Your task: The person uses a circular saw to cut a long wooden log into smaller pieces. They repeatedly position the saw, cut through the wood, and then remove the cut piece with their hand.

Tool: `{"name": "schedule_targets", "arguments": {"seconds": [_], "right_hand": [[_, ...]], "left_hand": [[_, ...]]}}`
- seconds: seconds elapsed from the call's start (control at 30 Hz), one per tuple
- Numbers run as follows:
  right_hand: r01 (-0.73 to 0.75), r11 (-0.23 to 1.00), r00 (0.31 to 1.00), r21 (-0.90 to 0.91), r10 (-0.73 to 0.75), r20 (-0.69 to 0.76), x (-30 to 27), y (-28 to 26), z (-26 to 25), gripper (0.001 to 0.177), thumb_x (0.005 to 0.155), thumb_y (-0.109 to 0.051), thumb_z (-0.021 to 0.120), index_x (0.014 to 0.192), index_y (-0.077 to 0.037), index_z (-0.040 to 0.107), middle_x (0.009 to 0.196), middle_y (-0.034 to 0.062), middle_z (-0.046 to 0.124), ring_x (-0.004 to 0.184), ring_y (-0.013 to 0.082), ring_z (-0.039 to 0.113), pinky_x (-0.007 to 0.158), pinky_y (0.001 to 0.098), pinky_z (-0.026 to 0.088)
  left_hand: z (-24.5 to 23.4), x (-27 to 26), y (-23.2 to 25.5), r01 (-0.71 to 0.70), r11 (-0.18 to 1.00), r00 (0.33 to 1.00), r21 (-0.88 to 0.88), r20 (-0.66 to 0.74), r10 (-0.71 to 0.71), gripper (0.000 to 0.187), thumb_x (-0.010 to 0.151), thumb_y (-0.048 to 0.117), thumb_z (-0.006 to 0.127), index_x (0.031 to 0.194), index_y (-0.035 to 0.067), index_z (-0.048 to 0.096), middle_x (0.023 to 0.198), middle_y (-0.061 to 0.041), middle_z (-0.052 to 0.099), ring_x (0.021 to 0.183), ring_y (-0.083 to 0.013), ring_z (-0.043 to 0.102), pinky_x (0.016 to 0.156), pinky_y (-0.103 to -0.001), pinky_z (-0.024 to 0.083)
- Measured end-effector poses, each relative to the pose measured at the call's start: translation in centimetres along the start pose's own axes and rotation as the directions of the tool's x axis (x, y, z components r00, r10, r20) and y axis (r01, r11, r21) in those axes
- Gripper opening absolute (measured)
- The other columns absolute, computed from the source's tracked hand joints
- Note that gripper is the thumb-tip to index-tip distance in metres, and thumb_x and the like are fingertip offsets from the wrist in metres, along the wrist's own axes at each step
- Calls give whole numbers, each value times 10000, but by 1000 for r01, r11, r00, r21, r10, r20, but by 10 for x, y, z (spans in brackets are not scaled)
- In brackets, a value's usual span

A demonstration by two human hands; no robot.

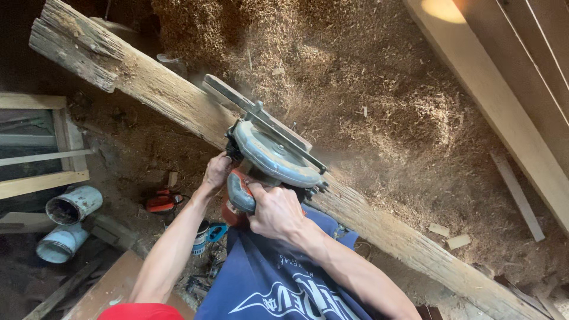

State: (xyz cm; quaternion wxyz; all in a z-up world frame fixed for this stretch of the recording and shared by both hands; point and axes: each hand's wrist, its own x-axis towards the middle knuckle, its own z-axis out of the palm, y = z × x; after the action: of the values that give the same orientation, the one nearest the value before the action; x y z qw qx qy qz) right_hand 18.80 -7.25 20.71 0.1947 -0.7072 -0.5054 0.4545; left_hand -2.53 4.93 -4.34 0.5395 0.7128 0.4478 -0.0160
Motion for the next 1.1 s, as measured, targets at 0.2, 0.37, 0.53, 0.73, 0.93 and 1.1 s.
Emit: {"name": "schedule_targets", "arguments": {"seconds": [0.2,0.37,0.53,0.73,0.93,1.1], "right_hand": [[94,994,994,55,-90,-62,-11,-9,-10,617,656,-126,724,1253,-13,622,749,228,710,659,420,695,589,497,560],[60,995,998,83,-58,-34,-68,-7,-28,658,611,-126,745,1246,-10,619,804,225,723,701,408,710,648,466,578],[3,997,998,79,2,-57,-100,13,-34,566,644,-131,751,1184,-10,630,816,203,736,712,401,714,645,468,572],[-49,995,998,86,51,-26,-111,27,-34,507,662,-131,739,1134,14,625,776,222,720,696,411,709,657,483,570],[-77,993,997,92,75,23,-99,27,-34,404,653,-110,703,1020,31,611,704,247,698,659,428,712,629,514,573],[-77,993,996,94,73,42,-92,25,-35,391,650,-115,696,995,43,599,677,262,687,613,435,702,588,520,571]], "left_hand": [[-27,-19,32,-40,999,999,-2,-25,40,221,900,148,555,937,1,716,963,-147,717,782,-268,665,678,-376,526],[-12,-51,74,29,975,999,-222,-24,-36,341,908,227,447,1045,27,687,953,-140,735,852,-286,684,773,-385,512],[47,-59,58,44,998,999,-40,33,-42,338,940,284,446,893,-4,615,824,-183,618,755,-297,610,713,-415,472],[69,-68,60,165,973,984,-162,87,-153,317,910,273,459,861,7,623,765,-163,621,706,-279,598,668,-380,467],[59,-63,53,180,975,980,-127,104,-168,339,921,288,466,864,3,642,741,-107,609,681,-219,556,642,-372,442],[54,-60,70,288,923,957,-255,118,-265,339,887,278,462,914,6,661,723,-70,609,654,-181,536,611,-364,432]]}}
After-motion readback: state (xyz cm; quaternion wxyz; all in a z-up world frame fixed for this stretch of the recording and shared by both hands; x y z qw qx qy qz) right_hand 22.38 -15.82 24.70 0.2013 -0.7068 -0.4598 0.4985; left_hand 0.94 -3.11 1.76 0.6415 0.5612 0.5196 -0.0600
